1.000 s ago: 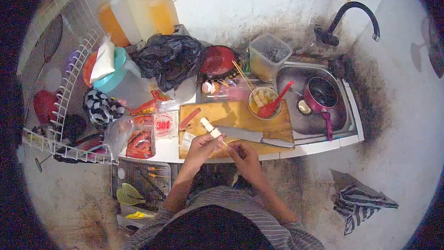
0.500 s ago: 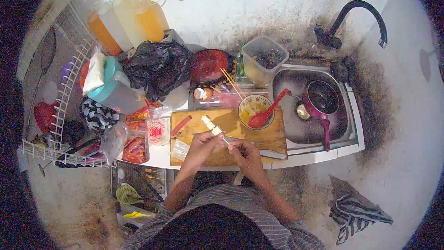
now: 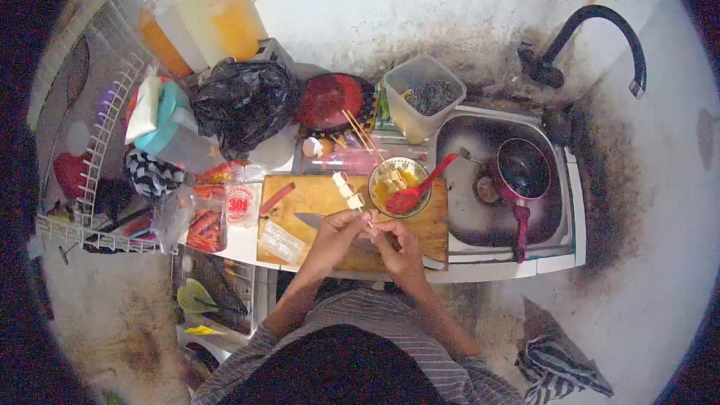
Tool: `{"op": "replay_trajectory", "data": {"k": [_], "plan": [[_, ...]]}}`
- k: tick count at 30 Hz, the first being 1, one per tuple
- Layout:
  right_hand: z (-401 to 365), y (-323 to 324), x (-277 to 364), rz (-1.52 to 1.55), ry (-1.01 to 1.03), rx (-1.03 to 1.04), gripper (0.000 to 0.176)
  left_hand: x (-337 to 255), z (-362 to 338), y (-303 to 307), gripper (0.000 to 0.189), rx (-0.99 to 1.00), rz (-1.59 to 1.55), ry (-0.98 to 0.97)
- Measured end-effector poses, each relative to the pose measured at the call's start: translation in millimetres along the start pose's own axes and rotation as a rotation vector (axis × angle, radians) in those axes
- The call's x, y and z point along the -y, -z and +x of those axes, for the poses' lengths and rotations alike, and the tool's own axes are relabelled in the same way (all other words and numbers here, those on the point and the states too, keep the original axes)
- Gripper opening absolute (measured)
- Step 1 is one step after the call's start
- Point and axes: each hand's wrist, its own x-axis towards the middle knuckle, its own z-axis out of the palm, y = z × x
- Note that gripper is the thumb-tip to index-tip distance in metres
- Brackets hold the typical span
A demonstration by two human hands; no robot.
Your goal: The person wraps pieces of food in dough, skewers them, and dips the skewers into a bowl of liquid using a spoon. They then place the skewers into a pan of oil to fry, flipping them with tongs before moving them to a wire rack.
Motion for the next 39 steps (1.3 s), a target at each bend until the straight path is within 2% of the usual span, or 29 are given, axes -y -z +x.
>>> {"op": "replay_trajectory", "data": {"k": [3, 5, 6, 8, 9, 10, 11, 12, 14, 15, 18, 20, 21, 23, 24, 26, 27, 29, 32, 34, 35, 36, 38, 39], "plan": [[9.0, 9.9, -11.6, 0.128, 0.061, 0.05, 0.014, 3.6, 0.9, -3.9, 0.027, -0.051, 0.039, -0.089], [19.3, 35.6, -19.8, -0.253, 0.33, 0.1, 0.018, 3.2, 0.9, -2.3, 0.028, -0.103, 0.093, -0.146], [25.3, 45.2, -18.0, -0.253, 0.328, 0.113, 0.018, 0.9, -0.2, 0.4, 0.028, -0.129, 0.103, -0.107], [41.6, 63.0, -11.0, -0.261, 0.347, -0.153, 0.028, 1.5, -3.2, 5.8, 0.028, -0.166, 0.105, -0.067], [49.2, 72.0, -7.0, -0.264, 0.344, -0.141, 0.028, 4.3, -4.1, 8.4, 0.027, -0.171, 0.15, -0.087], [57.5, 80.0, -2.3, -0.145, 0.19, -0.179, 0.031, 6.0, -5.1, 10.3, 0.026, -0.176, 0.197, -0.108], [65.4, 86.5, 2.8, -0.026, 0.037, -0.217, 0.033, 4.4, -9.0, 9.1, 0.025, -0.19, 0.194, -0.047], [72.3, 93.2, 9.4, -0.028, 0.035, -0.209, 0.033, 5.6, -9.8, 10.2, 0.025, -0.198, 0.192, -0.047], [83.7, 105.6, 21.6, -0.145, -0.181, -0.04, 0.037, 10.0, -10.3, 10.6, 0.025, -0.243, 0.45, -0.151], [89.8, 109.4, 22.4, -0.152, -0.183, -0.037, 0.037, 11.7, -10.1, 9.3, 0.025, -0.247, 0.443, -0.15], [108.7, 113.5, 14.4, -0.319, -0.072, 0.13, 0.035, 19.9, -7.8, 3.9, 0.023, -0.283, 0.44, -0.115], [118.3, 113.3, 6.0, -0.244, 0.062, 0.18, 0.026, 30.7, -2.0, -0.2, 0.02, -0.312, 0.553, -0.377], [118.8, 112.9, 7.1, -0.245, 0.064, 0.195, 0.026, 30.6, -1.1, -1.7, 0.02, -0.327, 0.553, -0.379], [113.3, 113.1, 14.8, -0.295, 0.238, 0.238, 0.019, 25.2, -2.3, -4.0, 0.016, -0.333, 0.732, -0.343], [108.9, 113.0, 22.1, -0.295, 0.233, 0.252, 0.019, 24.3, -3.5, -3.6, 0.016, -0.347, 0.73, -0.336], [101.1, 114.9, 40.9, -0.578, 0.456, 0.302, 0.014, 19.0, -4.4, -1.6, 0.014, -0.332, 0.706, -0.302], [98.8, 117.3, 46.9, -0.579, 0.461, 0.309, 0.014, 6.2, -6.9, -4.9, 0.013, -0.344, 0.819, -0.286], [96.9, 121.1, 53.5, -0.77, 0.687, 0.333, 0.011, -6.6, -5.6, -5.2, 0.013, -0.363, 0.879, -0.288], [102.4, 124.2, 47.2, -0.752, 0.693, 0.311, 0.012, -21.4, -3.4, -3.5, 0.014, -0.361, 0.936, -0.225], [114.2, 126.2, 33.5, -0.7, 0.655, 0.272, 0.013, -30.0, -0.6, -1.4, 0.016, -0.267, 1.137, -0.301], [119.9, 127.2, 25.7, -0.651, 0.618, 0.237, 0.014, -26.8, 2.8, 4.2, 0.016, -0.267, 1.173, -0.407], [123.5, 127.4, 19.2, -0.651, 0.62, 0.235, 0.014, -31.5, 3.3, 3.6, 0.016, -0.267, 1.174, -0.41], [130.1, 125.6, 7.0, -0.525, 0.448, 0.242, 0.019, -45.8, 2.6, -0.2, 0.015, -0.295, 1.302, -0.278], [134.4, 126.0, 0.3, -0.522, 0.448, 0.239, 0.019, -51.1, 2.8, -2.0, 0.015, -0.292, 1.305, -0.278]]}}
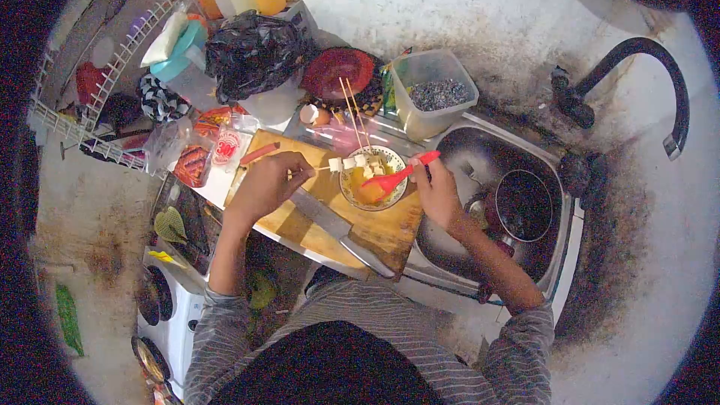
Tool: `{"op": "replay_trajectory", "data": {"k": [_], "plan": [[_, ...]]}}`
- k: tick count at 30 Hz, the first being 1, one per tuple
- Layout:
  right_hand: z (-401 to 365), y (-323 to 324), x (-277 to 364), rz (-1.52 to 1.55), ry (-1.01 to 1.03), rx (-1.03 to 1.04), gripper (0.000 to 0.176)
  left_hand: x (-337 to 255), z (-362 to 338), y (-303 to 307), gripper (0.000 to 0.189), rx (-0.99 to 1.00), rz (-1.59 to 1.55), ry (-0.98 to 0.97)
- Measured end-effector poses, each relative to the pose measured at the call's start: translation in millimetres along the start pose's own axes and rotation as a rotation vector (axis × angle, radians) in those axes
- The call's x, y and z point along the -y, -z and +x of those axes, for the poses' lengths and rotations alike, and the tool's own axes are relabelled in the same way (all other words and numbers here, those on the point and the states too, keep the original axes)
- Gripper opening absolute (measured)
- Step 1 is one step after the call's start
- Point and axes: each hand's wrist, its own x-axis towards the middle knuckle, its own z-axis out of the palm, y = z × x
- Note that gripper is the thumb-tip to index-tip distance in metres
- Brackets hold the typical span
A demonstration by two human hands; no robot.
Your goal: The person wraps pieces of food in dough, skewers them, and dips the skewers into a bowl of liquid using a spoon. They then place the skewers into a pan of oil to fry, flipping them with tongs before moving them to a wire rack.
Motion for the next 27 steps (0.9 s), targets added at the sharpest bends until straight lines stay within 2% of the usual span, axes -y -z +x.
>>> {"op": "replay_trajectory", "data": {"k": [3, 5, 12, 14, 18, 23, 27], "plan": [[4.3, 0.2, -12.7, 0.078, -0.088, 0.031, 0.02, -7.1, 7.0, 8.5, 0.016, 0.022, 0.089, -0.007], [5.1, 0.6, -14.9, 0.212, -0.249, 0.07, 0.021, -10.1, 9.9, 11.4, 0.018, 0.03, 0.055, -0.028], [-0.9, 28.1, 18.6, 0.309, -0.261, 0.012, 0.021, 1.1, 14.3, -9.7, 0.018, 0.075, 0.017, -0.031], [-0.1, 35.6, 37.4, 0.241, -0.11, -0.026, 0.021, 0.9, 14.5, -16.0, 0.019, 0.142, -0.052, -0.034], [0.6, 40.3, 59.6, 0.223, -0.005, -0.074, 0.019, -1.0, 12.8, -29.2, 0.018, 0.16, -0.106, -0.07], [-4.0, 46.1, 93.8, -0.041, 0.228, -0.163, 0.01, -13.7, 14.9, -25.1, 0.021, 0.188, -0.095, -0.061], [-8.6, 49.1, 109.0, -0.202, 0.208, -0.147, 0.01, -12.0, 14.1, -25.7, 0.022, 0.148, -0.122, -0.104]]}}
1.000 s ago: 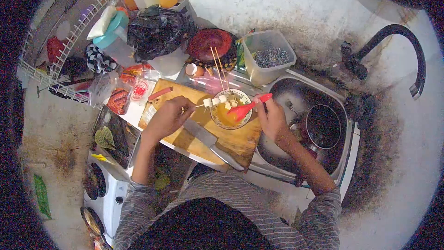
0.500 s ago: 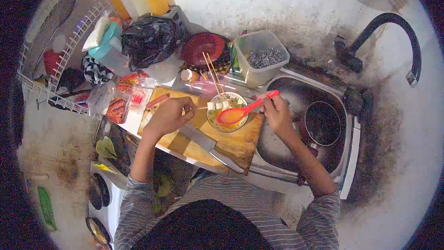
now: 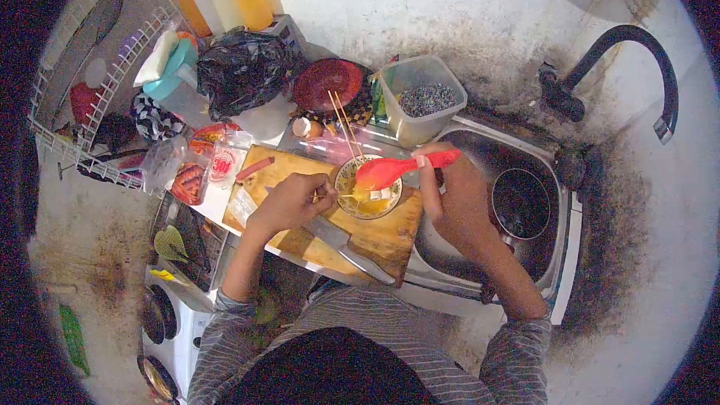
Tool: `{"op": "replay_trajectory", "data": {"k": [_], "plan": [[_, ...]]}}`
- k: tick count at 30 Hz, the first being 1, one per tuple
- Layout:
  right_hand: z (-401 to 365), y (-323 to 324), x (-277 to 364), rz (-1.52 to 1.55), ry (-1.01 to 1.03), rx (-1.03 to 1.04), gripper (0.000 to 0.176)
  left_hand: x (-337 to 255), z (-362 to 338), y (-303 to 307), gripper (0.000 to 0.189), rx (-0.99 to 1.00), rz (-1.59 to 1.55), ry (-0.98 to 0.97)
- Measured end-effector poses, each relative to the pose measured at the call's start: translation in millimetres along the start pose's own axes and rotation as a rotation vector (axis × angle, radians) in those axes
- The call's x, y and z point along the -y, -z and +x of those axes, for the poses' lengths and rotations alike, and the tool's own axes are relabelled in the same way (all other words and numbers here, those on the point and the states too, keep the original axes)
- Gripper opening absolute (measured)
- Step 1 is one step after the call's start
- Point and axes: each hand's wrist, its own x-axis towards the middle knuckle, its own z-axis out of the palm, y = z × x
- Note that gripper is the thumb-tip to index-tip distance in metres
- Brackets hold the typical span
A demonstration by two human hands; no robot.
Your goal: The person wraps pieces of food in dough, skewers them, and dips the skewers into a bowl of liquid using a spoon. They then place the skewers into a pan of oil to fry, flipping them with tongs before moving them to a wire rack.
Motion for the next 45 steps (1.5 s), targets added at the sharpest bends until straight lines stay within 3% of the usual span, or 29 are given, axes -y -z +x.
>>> {"op": "replay_trajectory", "data": {"k": [5, 15, 20, 24, 26, 27, 29, 32, 41, 45], "plan": [[1.8, 2.7, -1.2, -0.162, 0.176, -0.055, 0.009, 3.1, -2.2, 3.4, 0.019, -0.002, -0.002, -0.011], [-6.7, -4.1, -12.8, -0.157, 0.032, -0.018, 0.012, 13.3, -4.8, 9.2, 0.017, -0.04, 0.01, 0.05], [-18.4, -29.1, -31.2, -0.226, 0.218, 0.106, 0.013, 20.3, 0.7, 6.8, 0.018, -0.038, 0.043, 0.05], [-23.7, -47.5, -45.3, -0.253, 0.221, 0.124, 0.014, 23.7, 0.4, 6.9, 0.018, -0.035, 0.035, 0.052], [-24.1, -52.1, -51.2, -0.116, -0.099, 0.162, 0.015, 22.9, 0.1, 8.7, 0.018, -0.014, 0.015, 0.08], [-24.1, -53.9, -57.6, -0.115, -0.098, 0.156, 0.015, 24.2, 0.0, 8.3, 0.018, -0.015, 0.02, 0.076], [-24.0, -53.6, -72.2, 0.148, -0.305, 0.165, 0.014, 30.1, -0.4, 5.2, 0.017, -0.042, 0.003, 0.043], [-22.7, -49.7, -80.6, 0.347, -0.296, 0.103, 0.016, 33.3, 0.3, 3.4, 0.015, -0.055, -0.009, 0.051], [-3.8, -43.1, -68.0, 0.243, -0.302, 0.04, 0.017, 34.8, 1.9, -2.8, 0.012, 0.07, -0.212, 0.06], [-3.3, -48.9, -65.2, 0.218, -0.245, 0.013, 0.018, 36.7, 0.5, -7.5, 0.016, -0.014, -0.219, 0.035]]}}
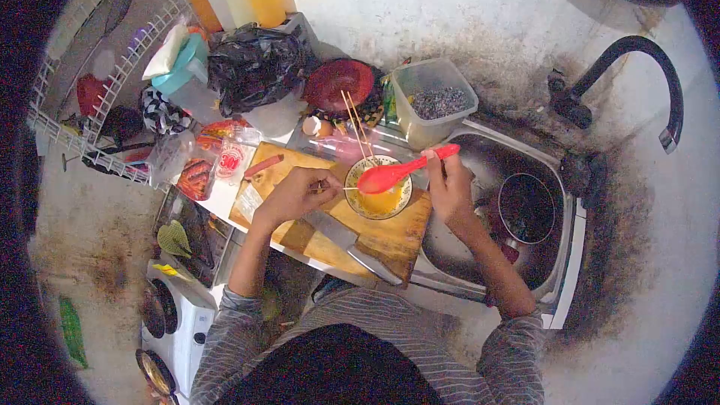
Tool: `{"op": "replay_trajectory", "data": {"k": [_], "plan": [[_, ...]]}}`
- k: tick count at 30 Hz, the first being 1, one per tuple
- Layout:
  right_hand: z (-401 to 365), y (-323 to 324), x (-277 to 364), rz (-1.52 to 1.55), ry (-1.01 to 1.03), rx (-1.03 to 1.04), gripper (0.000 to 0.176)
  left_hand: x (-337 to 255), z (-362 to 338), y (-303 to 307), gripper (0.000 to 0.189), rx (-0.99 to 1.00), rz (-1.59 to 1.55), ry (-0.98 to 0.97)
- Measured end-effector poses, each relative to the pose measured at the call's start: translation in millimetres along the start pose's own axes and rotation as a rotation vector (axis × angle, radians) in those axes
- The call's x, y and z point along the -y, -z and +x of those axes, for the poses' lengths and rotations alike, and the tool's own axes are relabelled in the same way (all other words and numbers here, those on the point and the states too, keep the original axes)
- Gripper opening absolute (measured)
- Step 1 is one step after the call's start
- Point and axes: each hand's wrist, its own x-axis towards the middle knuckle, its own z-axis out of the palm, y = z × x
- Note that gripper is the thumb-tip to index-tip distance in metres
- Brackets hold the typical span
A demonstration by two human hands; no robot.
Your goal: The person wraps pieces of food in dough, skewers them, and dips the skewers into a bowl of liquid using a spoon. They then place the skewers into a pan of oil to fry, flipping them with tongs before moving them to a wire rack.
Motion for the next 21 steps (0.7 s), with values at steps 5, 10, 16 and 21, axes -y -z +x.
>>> {"op": "replay_trajectory", "data": {"k": [5, 10, 16, 21], "plan": [[5.3, -1.9, -5.0, 0.018, 0.087, -0.104, 0.018, -7.7, -1.3, 2.2, 0.014, 0.017, -0.022, 0.015], [0.4, 5.1, -0.6, 0.047, 0.119, -0.086, 0.017, -9.4, -1.8, 6.8, 0.014, 0.015, 0.039, -0.019], [-1.2, 9.6, -2.9, 0.021, 0.068, -0.112, 0.015, -5.0, -4.2, 5.4, 0.014, -0.005, 0.041, -0.037], [-7.8, 15.6, 6.3, 0.063, 0.075, -0.061, 0.014, -4.7, -4.2, 6.5, 0.014, 0.02, 0.081, 0.051]]}}
